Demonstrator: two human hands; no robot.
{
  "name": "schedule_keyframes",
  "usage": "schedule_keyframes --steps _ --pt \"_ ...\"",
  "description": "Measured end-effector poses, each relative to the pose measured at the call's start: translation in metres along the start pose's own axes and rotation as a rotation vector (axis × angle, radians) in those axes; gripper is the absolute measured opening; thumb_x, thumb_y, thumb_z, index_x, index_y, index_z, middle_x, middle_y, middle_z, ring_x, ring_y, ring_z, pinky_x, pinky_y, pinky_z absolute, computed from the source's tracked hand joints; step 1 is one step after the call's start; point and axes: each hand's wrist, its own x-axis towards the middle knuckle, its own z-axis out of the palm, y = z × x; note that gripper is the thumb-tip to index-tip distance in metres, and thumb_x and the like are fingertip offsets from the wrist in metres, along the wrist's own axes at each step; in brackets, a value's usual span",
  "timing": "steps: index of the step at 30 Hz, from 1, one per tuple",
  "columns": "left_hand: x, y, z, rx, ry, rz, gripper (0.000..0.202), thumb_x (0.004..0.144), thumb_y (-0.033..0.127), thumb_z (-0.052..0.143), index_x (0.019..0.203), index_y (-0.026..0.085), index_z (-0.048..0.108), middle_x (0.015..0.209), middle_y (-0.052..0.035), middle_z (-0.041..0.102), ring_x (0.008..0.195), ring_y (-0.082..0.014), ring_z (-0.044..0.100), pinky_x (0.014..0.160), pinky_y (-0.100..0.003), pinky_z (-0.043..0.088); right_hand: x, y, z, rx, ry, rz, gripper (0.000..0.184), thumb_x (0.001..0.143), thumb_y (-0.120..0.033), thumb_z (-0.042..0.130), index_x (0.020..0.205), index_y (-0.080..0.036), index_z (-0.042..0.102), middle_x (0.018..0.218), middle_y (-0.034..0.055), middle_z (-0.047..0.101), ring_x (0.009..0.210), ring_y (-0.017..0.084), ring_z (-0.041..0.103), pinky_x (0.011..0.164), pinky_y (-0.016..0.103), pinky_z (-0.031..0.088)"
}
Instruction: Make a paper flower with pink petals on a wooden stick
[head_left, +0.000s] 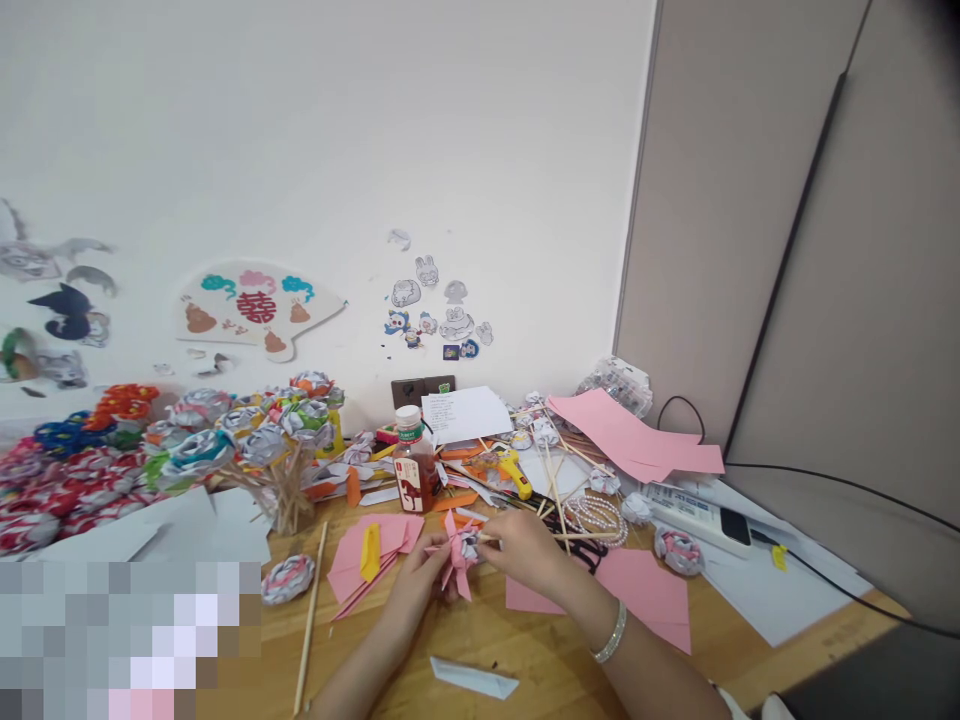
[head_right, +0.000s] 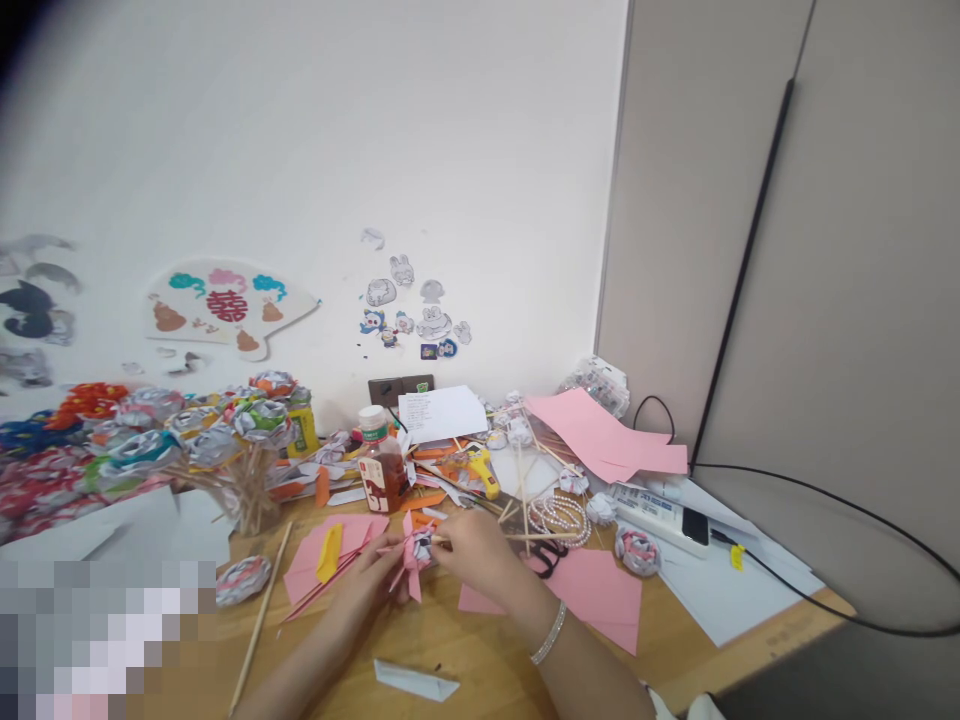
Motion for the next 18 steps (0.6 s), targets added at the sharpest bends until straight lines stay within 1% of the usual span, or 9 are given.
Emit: schedule_keyframes --steps 3,6,8,11,15,18 --pt "0.002 -0.004 -0.001 -0.017 -0.003 -0.011 0.032 0.067 0.052 0.059 0.074 0.02 0.053 0.043 0.0039 0.056 0.039 -0.0129 0.047 0.042 -0.022 0.03 0.0 -0.003 0.005 -0.128 0.052 -0.001 0.015 0.075 -0.015 0.056 0.065 -0.017 0.067 0.065 0.003 0.066 0.06 0.013 0.054 0.055 0.023 0.026" --pt "0.002 -0.005 -0.001 -0.031 0.021 -0.023 0.032 0.068 0.05 0.06 0.074 0.02 0.053 0.045 0.004 0.057 0.039 -0.0127 0.047 0.043 -0.023 0.032 0.0 -0.003 0.008 -0.142 0.057 -0.006 0.015 0.076 -0.016 0.055 0.069 -0.018 0.068 0.067 0.0032 0.066 0.06 0.013 0.054 0.055 0.023 0.027" --pt "0.002 -0.004 0.0 -0.026 0.028 -0.03 0.032 0.068 0.051 0.059 0.074 0.02 0.053 0.046 0.004 0.057 0.038 -0.013 0.048 0.043 -0.023 0.033 0.0 -0.001 0.007 -0.105 0.036 -0.009 0.015 0.077 -0.018 0.057 0.067 -0.018 0.068 0.066 0.0024 0.066 0.06 0.013 0.053 0.054 0.023 0.026" --pt "0.001 -0.003 0.0 -0.006 0.023 -0.038 0.032 0.067 0.051 0.06 0.073 0.02 0.053 0.046 0.0038 0.057 0.038 -0.0134 0.048 0.042 -0.024 0.033 -0.002 0.002 0.003 0.003 -0.034 -0.025 0.018 0.078 -0.021 0.058 0.062 -0.018 0.066 0.06 -0.0008 0.062 0.056 0.012 0.048 0.051 0.022 0.024" --pt "-0.003 0.002 0.002 0.01 0.031 -0.043 0.031 0.067 0.05 0.06 0.072 0.02 0.053 0.05 0.0032 0.057 0.04 -0.0133 0.049 0.044 -0.024 0.035 -0.003 0.002 -0.005 0.158 -0.114 -0.032 0.023 0.077 -0.018 0.056 0.054 -0.017 0.062 0.049 -0.0045 0.051 0.05 0.009 0.038 0.049 0.022 0.022" --pt "-0.005 0.005 0.003 0.018 0.012 -0.049 0.029 0.068 0.049 0.059 0.072 0.021 0.052 0.05 0.0033 0.057 0.04 -0.0136 0.049 0.045 -0.025 0.035 -0.003 0.0 -0.01 0.216 -0.127 0.003 0.024 0.075 -0.016 0.058 0.051 -0.016 0.059 0.045 -0.006 0.043 0.047 0.008 0.033 0.048 0.022 0.019"
